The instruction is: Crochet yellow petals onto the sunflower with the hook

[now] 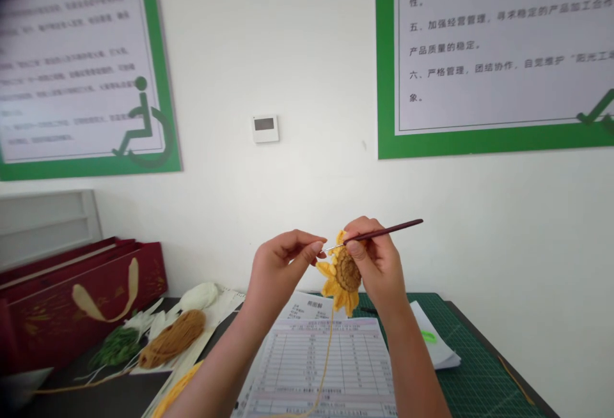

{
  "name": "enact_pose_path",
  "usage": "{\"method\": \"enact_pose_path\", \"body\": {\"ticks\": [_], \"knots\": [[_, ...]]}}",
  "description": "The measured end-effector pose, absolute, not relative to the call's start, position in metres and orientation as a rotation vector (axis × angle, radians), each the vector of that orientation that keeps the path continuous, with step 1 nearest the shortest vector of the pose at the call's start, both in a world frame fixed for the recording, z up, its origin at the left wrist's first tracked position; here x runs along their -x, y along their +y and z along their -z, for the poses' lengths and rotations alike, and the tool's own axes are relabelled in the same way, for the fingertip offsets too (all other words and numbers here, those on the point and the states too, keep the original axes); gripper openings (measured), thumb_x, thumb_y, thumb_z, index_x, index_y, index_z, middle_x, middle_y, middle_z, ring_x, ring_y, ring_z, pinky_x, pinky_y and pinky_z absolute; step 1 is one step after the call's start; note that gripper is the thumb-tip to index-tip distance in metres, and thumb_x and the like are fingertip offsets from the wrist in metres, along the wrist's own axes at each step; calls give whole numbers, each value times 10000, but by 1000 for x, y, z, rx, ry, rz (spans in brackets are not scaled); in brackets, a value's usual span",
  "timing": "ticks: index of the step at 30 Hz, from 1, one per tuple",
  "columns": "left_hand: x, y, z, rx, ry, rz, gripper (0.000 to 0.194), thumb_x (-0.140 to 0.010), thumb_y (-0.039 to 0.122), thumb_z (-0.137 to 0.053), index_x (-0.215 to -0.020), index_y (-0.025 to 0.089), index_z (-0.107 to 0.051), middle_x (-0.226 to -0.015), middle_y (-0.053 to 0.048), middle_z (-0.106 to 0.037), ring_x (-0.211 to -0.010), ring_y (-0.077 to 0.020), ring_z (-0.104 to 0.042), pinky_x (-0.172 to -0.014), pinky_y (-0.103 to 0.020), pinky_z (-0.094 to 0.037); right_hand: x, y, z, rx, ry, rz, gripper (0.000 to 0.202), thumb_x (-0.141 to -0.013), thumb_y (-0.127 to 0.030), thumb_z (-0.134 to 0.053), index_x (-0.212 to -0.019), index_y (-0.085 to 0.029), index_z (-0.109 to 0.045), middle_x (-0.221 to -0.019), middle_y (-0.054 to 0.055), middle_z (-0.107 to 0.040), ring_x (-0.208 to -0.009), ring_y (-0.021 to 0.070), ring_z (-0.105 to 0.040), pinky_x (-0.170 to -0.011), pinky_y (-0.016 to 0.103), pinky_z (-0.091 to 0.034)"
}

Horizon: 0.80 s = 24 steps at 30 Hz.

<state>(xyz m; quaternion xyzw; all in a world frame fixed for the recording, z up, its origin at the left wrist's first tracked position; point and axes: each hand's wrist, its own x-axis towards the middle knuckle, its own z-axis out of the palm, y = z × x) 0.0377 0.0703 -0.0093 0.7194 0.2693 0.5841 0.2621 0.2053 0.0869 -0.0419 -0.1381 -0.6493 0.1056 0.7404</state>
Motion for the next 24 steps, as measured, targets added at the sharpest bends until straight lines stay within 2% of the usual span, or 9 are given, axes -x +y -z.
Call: {"method": "enact_pose_path", "body": {"ticks": [2, 7, 13, 19, 22, 24], "knots": [[-37, 66, 12, -1853, 696, -1546, 148, -906, 281, -656, -849, 156, -712, -758, -87, -766, -696, -203, -692, -704, -349, -563, -201, 88, 42, 276, -1406, -260, 50, -974, -300, -599, -948, -261, -617, -900, 10, -576, -799, 163, -543, -662, 290, -419], [-37, 48, 21, -1521, 519, -1505, 165, -897, 269, -704, -772, 170, -660, -822, -52, -766, -790, -152, -660, -801, -281, -512, -187, 84, 42, 231, -1360, -325, 40, -973, -294, -603, -948, -265, -614, -912, 16, -573, -797, 167, -544, -635, 286, -406], [-25, 43, 21, -1293, 206, -1178, 146, -859, 228, -769, -770, 157, -677, -875, -34, -698, -859, -136, -594, -814, -246, -446, -181, 73, 42, 194, -1360, -402, 43, -974, -312, -603, -956, -275, -617, -906, 22, -560, -790, 168, -531, -596, 270, -395], [-15, 52, 22, -1263, 177, -1142, 369, -950, 463, -630, -838, 119, -702, -807, -61, -653, -786, -148, -578, -752, -263, -463, -173, 71, 43, 163, -1402, -541, 51, -979, -326, -591, -968, -279, -606, -887, 13, -546, -695, 141, -513, -538, 247, -384], [-14, 55, 22, -1237, 228, -1101, 222, -852, 333, -785, -925, 161, -666, -835, -31, -667, -750, -125, -601, -702, -242, -459, -168, 67, 43, 175, -1428, -572, 58, -977, -329, -595, -967, -274, -606, -893, 12, -548, -688, 133, -524, -537, 243, -400], [-13, 55, 21, -1259, 242, -1032, 355, -719, 192, -892, -971, 192, -642, -908, -21, -682, -767, -125, -619, -688, -237, -470, -167, 65, 41, 193, -1438, -561, 76, -973, -340, -601, -951, -268, -606, -887, 14, -553, -702, 134, -532, -544, 240, -410]]}}
